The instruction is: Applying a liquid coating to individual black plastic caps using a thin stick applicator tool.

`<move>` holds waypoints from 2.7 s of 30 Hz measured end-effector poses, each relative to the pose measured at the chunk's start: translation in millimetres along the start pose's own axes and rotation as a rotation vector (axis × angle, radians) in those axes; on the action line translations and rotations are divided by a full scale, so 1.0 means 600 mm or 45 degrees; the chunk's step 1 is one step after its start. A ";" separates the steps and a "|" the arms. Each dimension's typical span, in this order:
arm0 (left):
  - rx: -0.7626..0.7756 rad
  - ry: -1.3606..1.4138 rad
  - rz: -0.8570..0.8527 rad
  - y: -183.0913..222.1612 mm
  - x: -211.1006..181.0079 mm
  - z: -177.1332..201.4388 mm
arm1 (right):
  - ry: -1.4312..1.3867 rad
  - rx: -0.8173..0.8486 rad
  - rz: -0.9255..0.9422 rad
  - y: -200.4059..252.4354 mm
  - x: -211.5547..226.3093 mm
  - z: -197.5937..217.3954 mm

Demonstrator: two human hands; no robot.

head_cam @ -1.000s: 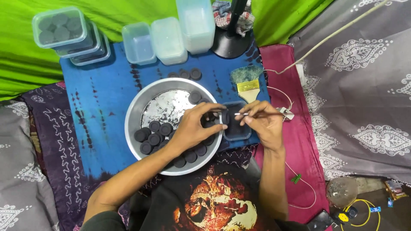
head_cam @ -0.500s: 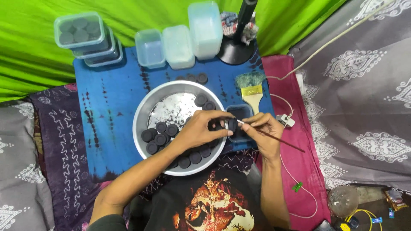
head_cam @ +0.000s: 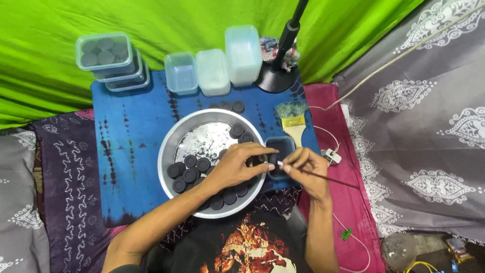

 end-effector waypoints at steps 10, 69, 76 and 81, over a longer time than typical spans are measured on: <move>0.028 0.015 -0.046 0.002 0.006 -0.004 | -0.152 0.031 -0.019 -0.011 0.013 -0.019; -0.213 -0.312 -0.031 0.056 -0.022 0.076 | 0.856 0.092 -0.038 -0.058 0.089 -0.131; -0.482 -0.813 -0.166 0.148 0.055 0.109 | 1.476 0.338 0.026 -0.112 0.064 -0.182; -0.627 -0.861 0.031 0.194 0.089 0.149 | 1.754 0.392 -0.024 -0.136 0.041 -0.182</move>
Point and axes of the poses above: each hand's wrist, its own y-axis away from the middle knuckle, its own z-axis out of the back of the hand, x = y × z, the point moved 3 cm from there along -y, towards the middle knuckle, and after that the axes turned 13 degrees about -y, right-handed, at the moved point
